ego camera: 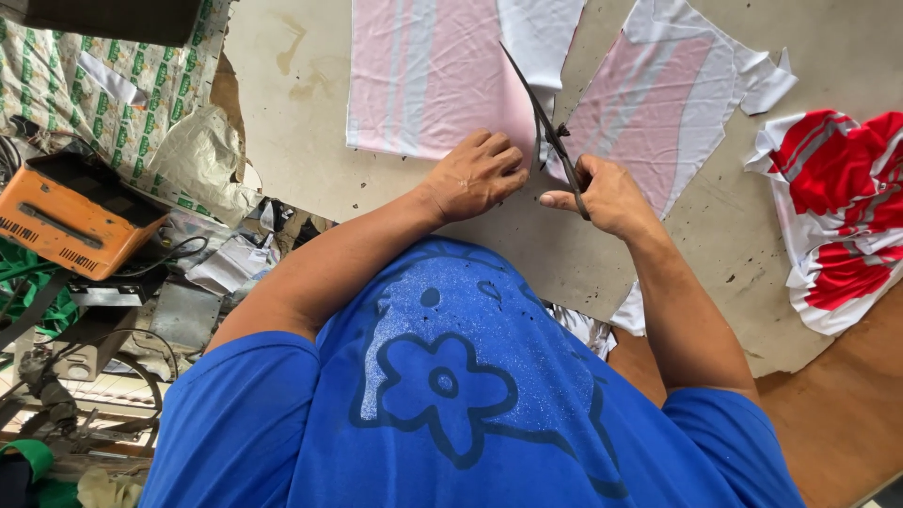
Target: Cutting out garment patterns from printed fabric using scissors on a cutting table
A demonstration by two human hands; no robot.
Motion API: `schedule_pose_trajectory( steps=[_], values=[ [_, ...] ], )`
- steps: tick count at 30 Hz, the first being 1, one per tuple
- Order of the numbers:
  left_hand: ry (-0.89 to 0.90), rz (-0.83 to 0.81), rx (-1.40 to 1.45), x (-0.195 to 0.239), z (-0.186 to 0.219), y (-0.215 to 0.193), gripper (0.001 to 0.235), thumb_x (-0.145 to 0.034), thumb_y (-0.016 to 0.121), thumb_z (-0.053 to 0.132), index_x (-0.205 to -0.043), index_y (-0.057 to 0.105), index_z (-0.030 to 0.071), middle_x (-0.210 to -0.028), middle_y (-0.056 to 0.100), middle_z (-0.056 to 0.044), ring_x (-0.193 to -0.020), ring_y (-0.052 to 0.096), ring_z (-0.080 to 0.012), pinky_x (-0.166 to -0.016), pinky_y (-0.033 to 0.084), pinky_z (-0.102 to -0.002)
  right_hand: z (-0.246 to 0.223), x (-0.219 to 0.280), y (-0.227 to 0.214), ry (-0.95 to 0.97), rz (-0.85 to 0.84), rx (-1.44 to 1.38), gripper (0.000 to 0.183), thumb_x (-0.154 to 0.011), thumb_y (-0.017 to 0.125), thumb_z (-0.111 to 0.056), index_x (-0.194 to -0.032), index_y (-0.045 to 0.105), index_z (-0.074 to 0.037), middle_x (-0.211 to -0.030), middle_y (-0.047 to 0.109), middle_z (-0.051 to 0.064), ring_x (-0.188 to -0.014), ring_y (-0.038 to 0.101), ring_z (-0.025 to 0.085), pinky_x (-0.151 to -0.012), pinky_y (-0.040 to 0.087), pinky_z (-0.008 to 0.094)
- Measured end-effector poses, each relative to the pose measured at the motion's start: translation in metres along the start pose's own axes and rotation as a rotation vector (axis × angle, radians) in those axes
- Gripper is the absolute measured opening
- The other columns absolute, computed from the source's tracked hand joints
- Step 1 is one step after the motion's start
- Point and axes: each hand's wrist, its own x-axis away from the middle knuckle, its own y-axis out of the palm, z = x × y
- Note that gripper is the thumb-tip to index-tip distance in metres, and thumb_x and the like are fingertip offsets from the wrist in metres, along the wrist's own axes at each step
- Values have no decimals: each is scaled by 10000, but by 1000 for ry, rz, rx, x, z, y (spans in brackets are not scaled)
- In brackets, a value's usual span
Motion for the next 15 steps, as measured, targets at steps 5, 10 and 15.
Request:
schedule_pose_trajectory(
  steps=[5,10,15],
  values=[
    [0,-34,-1,2,0,1,96,-975,582,115,-972,640,192,-866,534,-28,-861,522,-229,-759,434,-363,3,-8,0,-24,-5,6,598,-691,963,-515,-761,600,-45,-600,565,155,-558,615,281,-567,472,363],
    [-4,2,0,2,-1,6,81,-963,587,121,-951,631,188,-863,515,-31,-856,511,-233,-759,430,-370,-2,-5,1,-42,-2,-150,538,-719,969,-399,-711,579,-28,-483,518,106,-419,567,165,-431,425,242],
    [-2,-4,7,1,-1,5,88,-963,586,116,-946,632,190,-860,514,-33,-858,513,-237,-758,429,-375,-5,-2,4,-44,-4,-245,522,-731,976,-329,-703,571,-1,-468,508,121,-405,565,157,-392,444,226]
  ],
)
